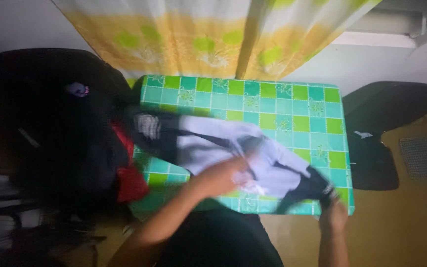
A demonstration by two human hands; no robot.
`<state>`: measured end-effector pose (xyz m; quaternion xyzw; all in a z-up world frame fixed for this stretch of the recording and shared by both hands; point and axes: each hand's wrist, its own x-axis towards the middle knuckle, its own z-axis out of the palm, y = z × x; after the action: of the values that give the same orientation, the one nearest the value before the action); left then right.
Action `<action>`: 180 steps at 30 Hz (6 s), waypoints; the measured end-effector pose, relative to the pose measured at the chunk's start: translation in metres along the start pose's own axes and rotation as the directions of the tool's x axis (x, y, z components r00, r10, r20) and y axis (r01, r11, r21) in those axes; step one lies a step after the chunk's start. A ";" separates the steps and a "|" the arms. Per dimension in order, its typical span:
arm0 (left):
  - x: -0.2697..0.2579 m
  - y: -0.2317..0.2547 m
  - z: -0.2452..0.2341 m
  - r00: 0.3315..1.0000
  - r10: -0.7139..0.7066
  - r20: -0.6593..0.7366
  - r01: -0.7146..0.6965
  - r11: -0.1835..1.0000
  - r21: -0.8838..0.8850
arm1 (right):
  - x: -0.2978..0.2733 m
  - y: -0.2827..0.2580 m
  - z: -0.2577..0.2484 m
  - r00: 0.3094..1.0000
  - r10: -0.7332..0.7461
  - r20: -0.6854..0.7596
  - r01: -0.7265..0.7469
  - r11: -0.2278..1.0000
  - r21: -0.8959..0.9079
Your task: Folding shirts on a table and stacking them on a chair.
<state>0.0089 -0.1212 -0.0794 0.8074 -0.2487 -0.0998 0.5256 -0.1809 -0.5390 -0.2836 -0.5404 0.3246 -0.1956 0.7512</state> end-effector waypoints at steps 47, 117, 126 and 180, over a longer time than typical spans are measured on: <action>-0.199 -0.240 -0.052 0.976 -0.128 -0.178 0.219 0.497 0.840 | -0.005 0.049 0.011 0.857 -0.035 0.514 0.504 0.264 -0.823; 0.119 -0.196 -0.249 0.835 -0.509 -0.210 0.547 0.719 0.428 | 0.359 -0.189 0.171 0.713 -0.325 0.621 0.683 0.521 -0.511; 0.074 -0.303 -0.144 0.637 -0.603 -0.480 0.749 0.631 0.201 | 0.305 0.010 0.174 0.838 -0.272 0.473 0.546 0.418 -0.726; -0.136 -0.324 -0.136 0.543 -0.782 -0.307 0.793 0.357 0.494 | 0.143 -0.048 0.025 0.809 0.571 0.137 -0.548 0.818 -0.175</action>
<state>0.0460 0.1616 -0.3263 0.9451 0.1555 -0.2504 0.1409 -0.0586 -0.6300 -0.2730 -0.4831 0.4108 0.1062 0.7659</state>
